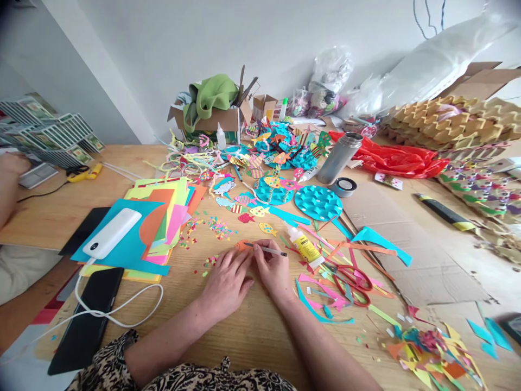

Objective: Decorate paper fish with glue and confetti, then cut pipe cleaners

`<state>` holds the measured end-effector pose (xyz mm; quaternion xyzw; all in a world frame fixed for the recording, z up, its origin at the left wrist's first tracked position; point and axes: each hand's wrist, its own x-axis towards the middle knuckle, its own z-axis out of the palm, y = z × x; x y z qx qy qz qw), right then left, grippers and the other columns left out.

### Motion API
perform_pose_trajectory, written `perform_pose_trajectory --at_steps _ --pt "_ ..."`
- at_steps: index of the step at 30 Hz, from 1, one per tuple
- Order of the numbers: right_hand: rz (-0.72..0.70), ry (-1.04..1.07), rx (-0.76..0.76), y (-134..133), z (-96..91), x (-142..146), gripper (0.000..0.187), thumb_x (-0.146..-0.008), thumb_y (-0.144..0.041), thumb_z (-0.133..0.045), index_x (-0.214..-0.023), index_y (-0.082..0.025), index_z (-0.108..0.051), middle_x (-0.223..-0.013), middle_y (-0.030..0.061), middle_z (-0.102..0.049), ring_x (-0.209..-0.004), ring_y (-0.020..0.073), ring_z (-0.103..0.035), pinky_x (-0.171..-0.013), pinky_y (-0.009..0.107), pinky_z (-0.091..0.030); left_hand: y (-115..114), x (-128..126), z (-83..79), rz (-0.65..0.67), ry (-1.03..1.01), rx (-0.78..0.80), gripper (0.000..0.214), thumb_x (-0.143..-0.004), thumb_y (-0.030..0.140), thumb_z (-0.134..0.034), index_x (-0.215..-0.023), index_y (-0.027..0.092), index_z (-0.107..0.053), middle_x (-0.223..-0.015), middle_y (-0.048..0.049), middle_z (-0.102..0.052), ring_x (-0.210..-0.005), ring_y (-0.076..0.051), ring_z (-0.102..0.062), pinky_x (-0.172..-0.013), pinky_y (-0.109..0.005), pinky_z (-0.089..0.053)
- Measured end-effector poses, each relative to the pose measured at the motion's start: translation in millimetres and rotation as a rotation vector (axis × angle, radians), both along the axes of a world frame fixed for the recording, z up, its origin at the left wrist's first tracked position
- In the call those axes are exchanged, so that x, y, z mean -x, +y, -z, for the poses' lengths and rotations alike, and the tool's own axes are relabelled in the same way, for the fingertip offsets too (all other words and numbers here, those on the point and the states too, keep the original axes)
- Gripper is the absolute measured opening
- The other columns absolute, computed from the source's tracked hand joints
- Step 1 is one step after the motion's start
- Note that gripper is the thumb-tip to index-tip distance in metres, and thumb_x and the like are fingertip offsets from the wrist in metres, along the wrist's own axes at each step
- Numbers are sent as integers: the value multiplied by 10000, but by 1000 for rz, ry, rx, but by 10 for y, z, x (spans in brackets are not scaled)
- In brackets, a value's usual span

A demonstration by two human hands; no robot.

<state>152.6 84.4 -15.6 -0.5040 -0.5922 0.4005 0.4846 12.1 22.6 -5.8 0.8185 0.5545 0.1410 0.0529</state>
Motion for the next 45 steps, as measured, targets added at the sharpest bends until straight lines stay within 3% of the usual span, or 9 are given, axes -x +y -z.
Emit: perform_pose_trajectory --at_steps 12,23,33,45 --pt "-16 -63 -4 -2 -9 3 266 -886 -446 -581 -831 -186 -594 -702 16 -616 -539 133 -536 -484 255 -426 24 27 -56 27 17 8 524 -935 352 -519 -1401 132 -427 -1399 -89 -526 -1332 -319 -377 -1133 -525 -260" --pt "52 -72 -174 -34 98 -56 128 -904 -330 -583 -879 -205 -588 -798 28 -630 -699 162 -625 -629 293 -539 10 34 -22 22 -23 9 473 -940 345 -517 -1364 142 -463 -1397 -80 -532 -1321 -322 -392 -1130 -537 -238" --pt "68 -70 -254 -59 89 -59 51 -904 -254 -583 -885 -206 -584 -794 15 -613 -656 146 -619 -614 289 -538 8 40 -17 16 -24 9 481 -932 349 -530 -1367 153 -464 -1420 -69 -516 -1327 -305 -391 -1088 -478 -318" --pt "-18 -107 -265 -57 47 -57 34 -915 -233 -560 -888 -216 -572 -798 20 -611 -714 152 -591 -639 283 -512 -10 35 -15 8 -26 -17 476 -935 350 -513 -1367 154 -480 -1411 -64 -521 -1336 -353 -354 -1115 -522 -307"
